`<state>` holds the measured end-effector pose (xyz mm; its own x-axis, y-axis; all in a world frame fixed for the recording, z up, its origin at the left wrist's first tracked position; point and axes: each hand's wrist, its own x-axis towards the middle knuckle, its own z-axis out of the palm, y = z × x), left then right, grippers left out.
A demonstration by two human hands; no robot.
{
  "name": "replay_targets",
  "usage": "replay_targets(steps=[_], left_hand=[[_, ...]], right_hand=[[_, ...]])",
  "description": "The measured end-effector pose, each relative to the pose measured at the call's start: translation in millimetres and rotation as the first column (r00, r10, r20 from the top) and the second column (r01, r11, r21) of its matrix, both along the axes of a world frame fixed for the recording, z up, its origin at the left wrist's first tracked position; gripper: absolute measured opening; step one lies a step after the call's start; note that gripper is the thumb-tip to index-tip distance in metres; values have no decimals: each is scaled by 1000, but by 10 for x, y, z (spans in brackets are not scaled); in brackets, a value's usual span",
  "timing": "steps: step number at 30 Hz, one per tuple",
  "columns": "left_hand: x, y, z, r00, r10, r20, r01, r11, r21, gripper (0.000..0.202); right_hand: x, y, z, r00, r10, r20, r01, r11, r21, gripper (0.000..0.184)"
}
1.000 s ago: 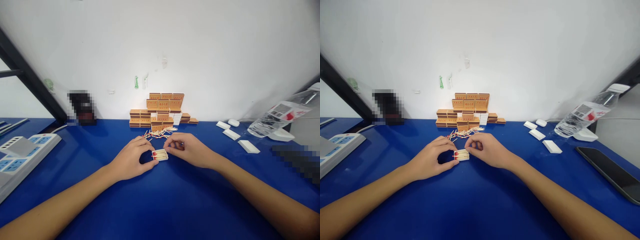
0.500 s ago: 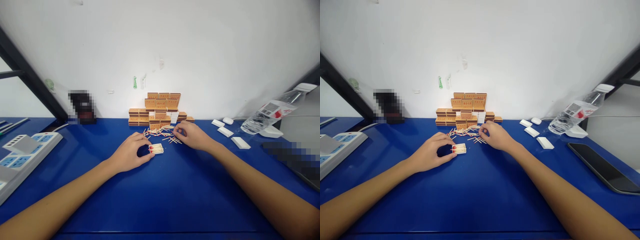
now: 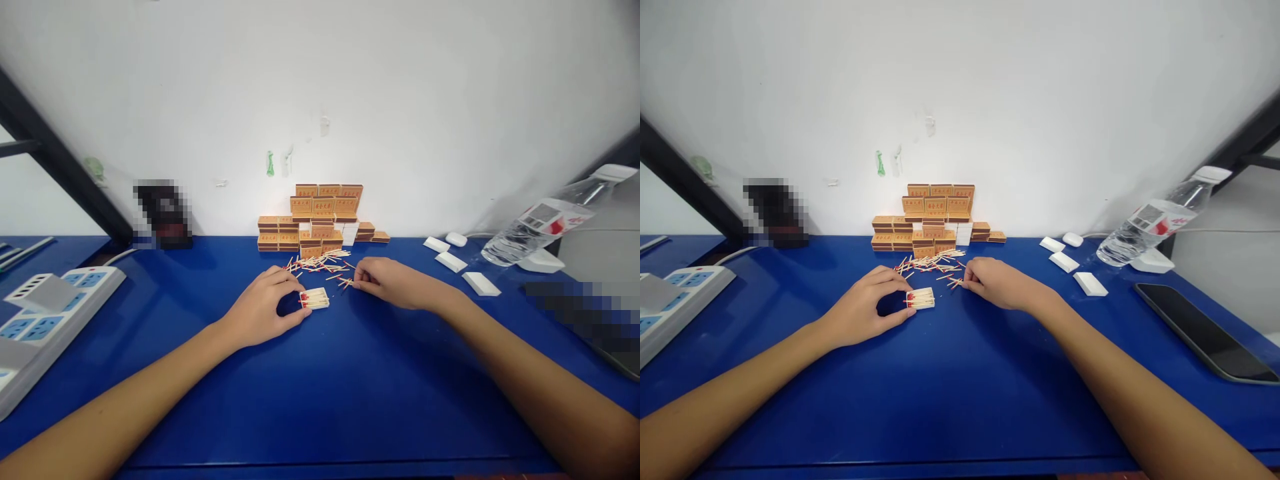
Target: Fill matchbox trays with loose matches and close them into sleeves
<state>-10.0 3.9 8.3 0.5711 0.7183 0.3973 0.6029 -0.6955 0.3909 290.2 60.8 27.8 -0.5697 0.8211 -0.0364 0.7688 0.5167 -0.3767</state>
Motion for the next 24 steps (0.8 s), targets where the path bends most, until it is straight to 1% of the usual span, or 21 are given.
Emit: replay_targets(steps=[5, 9, 11, 15, 18, 20, 22, 24], left_hand=[[12, -17, 15, 1000, -4, -1, 4, 1000, 6, 24], [28, -40, 10, 1000, -10, -16, 11, 1000, 17, 25], [41, -54, 1, 1000, -12, -24, 12, 1000, 11, 25], [72, -84, 1, 999, -32, -23, 33, 999, 14, 24], [86, -94, 18, 998, -52, -25, 52, 998, 17, 22], [88, -92, 22, 998, -63, -18, 63, 998, 6, 21], [84, -85, 16, 997, -75, -3, 75, 997, 1, 21], [78, -74, 5, 997, -80, 9, 80, 997, 12, 22]], right_hand=[[41, -30, 56, 999, 50, -3, -49, 998, 45, 28], [35, -106, 101, 998, 50, -28, -47, 992, 119, 24], [-7, -185, 113, 997, 71, -25, -65, 982, 180, 22], [-178, -368, 99, 989, 146, 22, -145, 936, 321, 17], [-302, -454, 36, 975, 198, 102, -222, 878, 424, 17], [-347, -476, -24, 965, 199, 173, -259, 838, 480, 16], [-365, -483, -77, 953, 194, 233, -288, 817, 499, 15], [-368, -490, -106, 944, 203, 261, -310, 817, 486, 16]])
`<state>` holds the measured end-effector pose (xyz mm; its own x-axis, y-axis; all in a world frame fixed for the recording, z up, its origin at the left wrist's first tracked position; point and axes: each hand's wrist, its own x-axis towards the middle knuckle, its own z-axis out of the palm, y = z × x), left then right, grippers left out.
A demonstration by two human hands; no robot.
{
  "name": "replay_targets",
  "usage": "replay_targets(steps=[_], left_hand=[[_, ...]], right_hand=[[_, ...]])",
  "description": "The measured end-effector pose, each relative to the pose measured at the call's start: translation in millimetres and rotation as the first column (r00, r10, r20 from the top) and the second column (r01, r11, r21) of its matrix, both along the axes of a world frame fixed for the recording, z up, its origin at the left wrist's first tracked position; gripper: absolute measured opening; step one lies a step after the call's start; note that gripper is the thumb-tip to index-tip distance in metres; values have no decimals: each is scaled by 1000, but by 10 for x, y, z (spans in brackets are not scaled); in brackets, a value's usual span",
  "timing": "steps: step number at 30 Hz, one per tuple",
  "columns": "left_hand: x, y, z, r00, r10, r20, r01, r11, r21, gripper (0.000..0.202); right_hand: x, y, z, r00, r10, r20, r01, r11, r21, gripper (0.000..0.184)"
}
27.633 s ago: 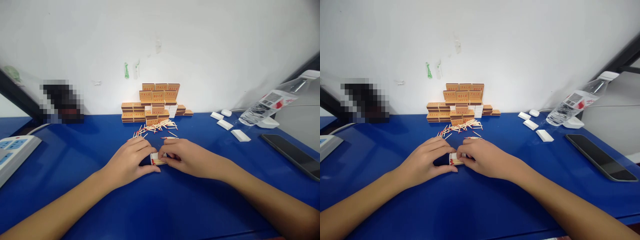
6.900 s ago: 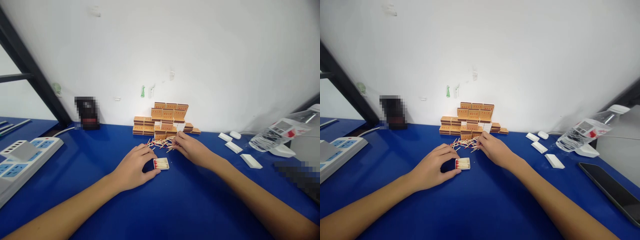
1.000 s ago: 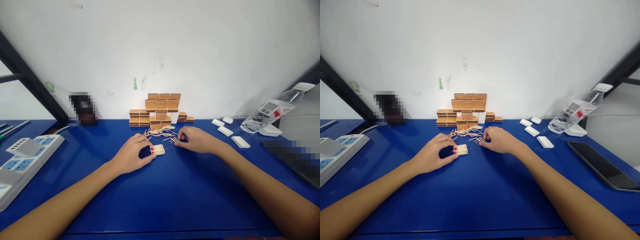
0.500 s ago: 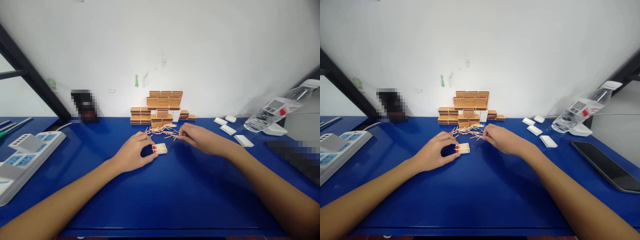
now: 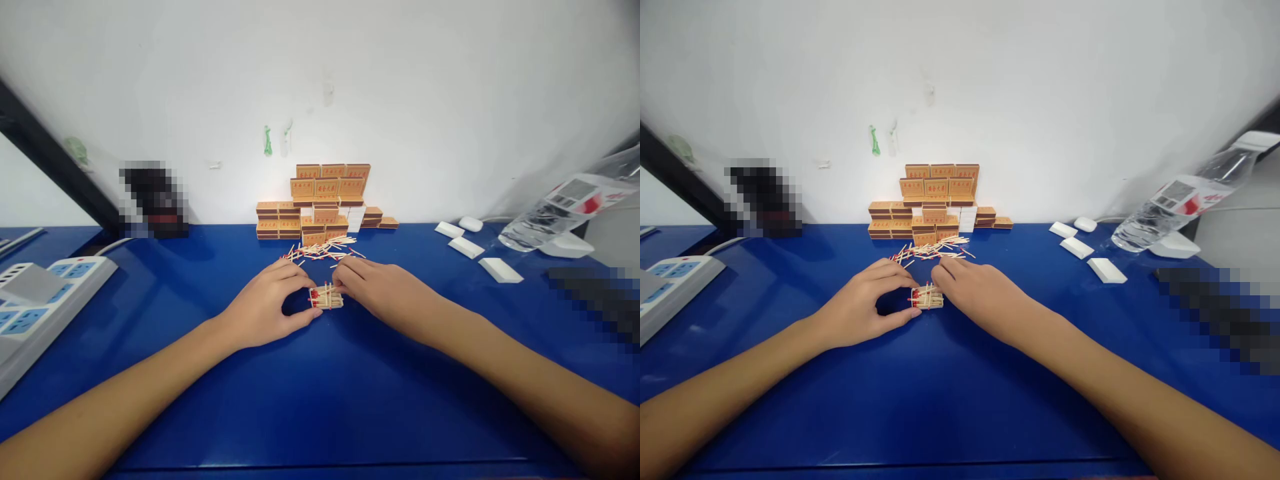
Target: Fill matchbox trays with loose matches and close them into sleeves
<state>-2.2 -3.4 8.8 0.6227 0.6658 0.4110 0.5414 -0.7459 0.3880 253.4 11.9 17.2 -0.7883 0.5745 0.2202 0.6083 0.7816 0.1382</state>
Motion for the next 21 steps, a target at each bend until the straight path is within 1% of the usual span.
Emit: replay_targets(steps=[3, 7, 10, 15, 21], left_hand=[[-6, 20, -11, 1000, 9, 1, -9, 1000, 11, 23], [-5, 30, -14, 1000, 4, -18, -4, 1000, -17, 22], [-3, 28, -18, 1000, 4, -29, -4, 1000, -29, 23], [-3, 23, -25, 999, 10, -31, -11, 1000, -15, 22], [-2, 16, -25, 1000, 4, -30, -5, 1000, -10, 22]], right_hand=[[-1, -16, 5, 1000, 18, 0, -18, 999, -40, 14], [6, -25, 27, 999, 32, -13, -33, 997, -76, 13], [25, -8, 11, 999, 29, -30, -32, 993, -113, 13], [42, 18, -6, 993, 41, -108, -59, 983, -172, 14], [73, 37, 75, 982, 19, -186, -63, 970, -236, 17]])
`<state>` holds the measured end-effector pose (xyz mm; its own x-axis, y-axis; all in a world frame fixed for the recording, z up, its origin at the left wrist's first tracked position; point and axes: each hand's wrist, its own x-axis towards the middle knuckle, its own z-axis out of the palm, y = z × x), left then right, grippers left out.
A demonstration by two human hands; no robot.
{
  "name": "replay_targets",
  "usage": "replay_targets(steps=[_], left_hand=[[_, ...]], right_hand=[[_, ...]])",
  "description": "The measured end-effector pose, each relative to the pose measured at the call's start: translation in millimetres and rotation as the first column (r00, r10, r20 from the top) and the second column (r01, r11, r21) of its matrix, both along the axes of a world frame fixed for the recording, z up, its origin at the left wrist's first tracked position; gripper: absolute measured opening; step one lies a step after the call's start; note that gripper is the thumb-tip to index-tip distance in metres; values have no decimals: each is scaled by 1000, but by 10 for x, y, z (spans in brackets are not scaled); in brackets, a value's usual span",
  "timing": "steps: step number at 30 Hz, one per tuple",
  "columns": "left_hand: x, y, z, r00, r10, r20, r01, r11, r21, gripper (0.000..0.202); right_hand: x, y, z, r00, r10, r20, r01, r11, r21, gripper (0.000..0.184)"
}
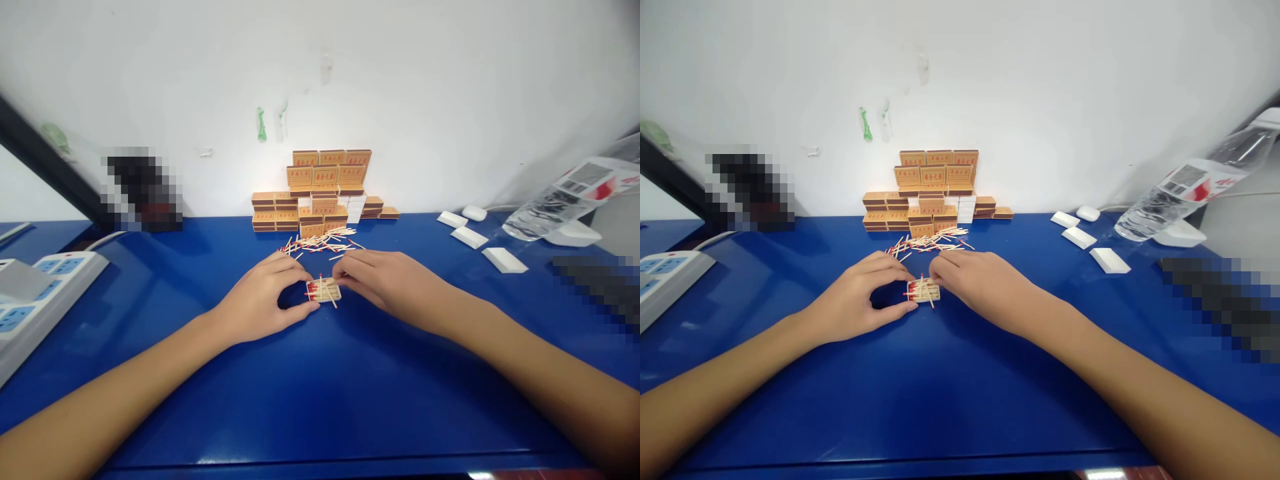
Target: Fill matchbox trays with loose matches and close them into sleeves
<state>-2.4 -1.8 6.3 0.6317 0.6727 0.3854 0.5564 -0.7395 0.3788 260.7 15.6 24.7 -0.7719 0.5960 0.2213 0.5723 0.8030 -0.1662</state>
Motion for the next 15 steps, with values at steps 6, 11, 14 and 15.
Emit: replay_targets(steps=[6, 11, 14, 15], left_hand=[[-6, 14, 3, 1000, -3, 9, 3, 1000, 2, 24], [-9, 23, 5, 1000, -7, 14, 7, 1000, 13, 25], [-8, 20, -1, 1000, -14, 14, 13, 1000, 22, 24], [-8, 20, -3, 1000, -15, 14, 15, 1000, 24, 24]], right_hand=[[20, 12, 22, 991, -6, -133, -8, 994, -106, 12], [2, 18, 57, 965, -48, -258, -12, 974, -226, 11], [-16, 21, 72, 945, -88, -316, -10, 956, -295, 12], [-26, 19, 65, 938, -96, -334, -13, 951, -309, 12]])
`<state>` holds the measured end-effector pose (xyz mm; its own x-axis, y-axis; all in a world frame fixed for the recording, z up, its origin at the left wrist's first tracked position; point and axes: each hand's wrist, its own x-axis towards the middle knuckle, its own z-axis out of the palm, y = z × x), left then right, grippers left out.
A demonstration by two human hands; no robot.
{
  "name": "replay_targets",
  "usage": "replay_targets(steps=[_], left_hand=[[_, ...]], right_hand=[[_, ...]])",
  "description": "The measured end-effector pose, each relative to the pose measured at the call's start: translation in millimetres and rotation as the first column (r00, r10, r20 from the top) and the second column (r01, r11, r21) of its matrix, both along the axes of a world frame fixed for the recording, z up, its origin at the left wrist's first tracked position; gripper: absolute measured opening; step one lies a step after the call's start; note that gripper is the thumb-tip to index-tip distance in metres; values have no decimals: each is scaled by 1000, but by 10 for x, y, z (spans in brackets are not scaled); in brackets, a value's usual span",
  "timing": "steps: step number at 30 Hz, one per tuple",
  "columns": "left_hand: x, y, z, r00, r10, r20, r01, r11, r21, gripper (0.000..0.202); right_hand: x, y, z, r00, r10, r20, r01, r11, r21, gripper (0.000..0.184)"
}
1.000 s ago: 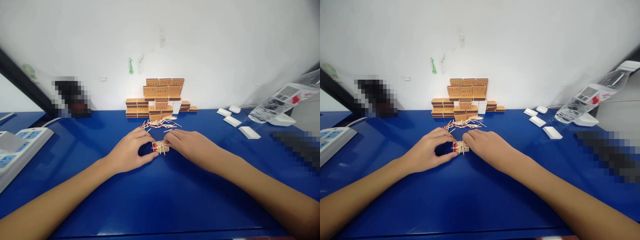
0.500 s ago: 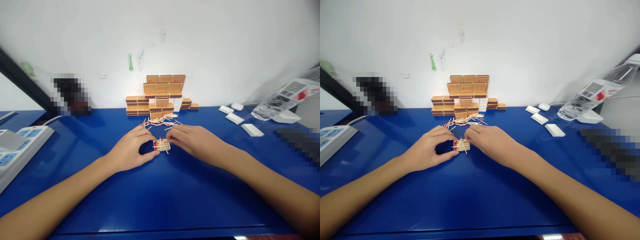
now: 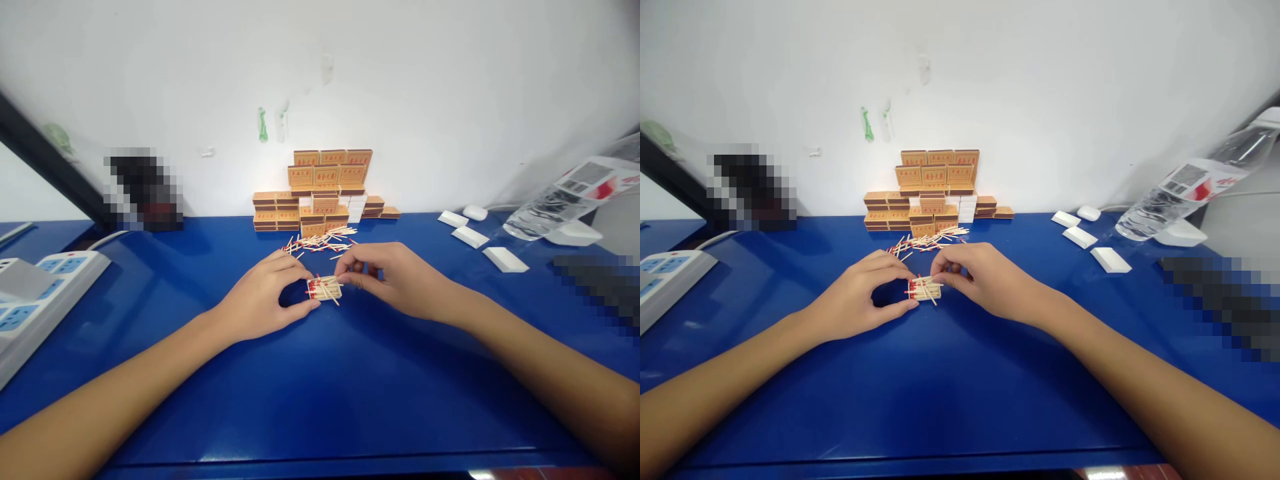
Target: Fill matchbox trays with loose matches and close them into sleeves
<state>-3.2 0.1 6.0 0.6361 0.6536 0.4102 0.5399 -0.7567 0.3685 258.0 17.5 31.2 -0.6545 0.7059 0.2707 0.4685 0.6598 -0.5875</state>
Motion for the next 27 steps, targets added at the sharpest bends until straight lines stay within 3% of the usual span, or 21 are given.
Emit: replay_targets(steps=[7, 13, 22, 27], left_hand=[[0, 12, -10, 1000, 5, 0, -5, 1000, -20, 23], [-11, 13, -30, 1000, 21, 8, -21, 1000, -7, 27], [3, 5, -18, 1000, 26, 4, -26, 1000, -14, 26], [-2, 7, -17, 1000, 22, 4, -22, 1000, -18, 24]], right_hand=[[-112, -64, -143, 999, 10, -37, -9, 1000, 23, 7], [-28, -40, -78, 998, -43, -48, 49, 988, 147, 5], [71, 20, -66, 983, -54, 178, -16, 928, 372, 10], [-3, -35, -118, 977, -69, 201, -19, 913, 407, 10]])
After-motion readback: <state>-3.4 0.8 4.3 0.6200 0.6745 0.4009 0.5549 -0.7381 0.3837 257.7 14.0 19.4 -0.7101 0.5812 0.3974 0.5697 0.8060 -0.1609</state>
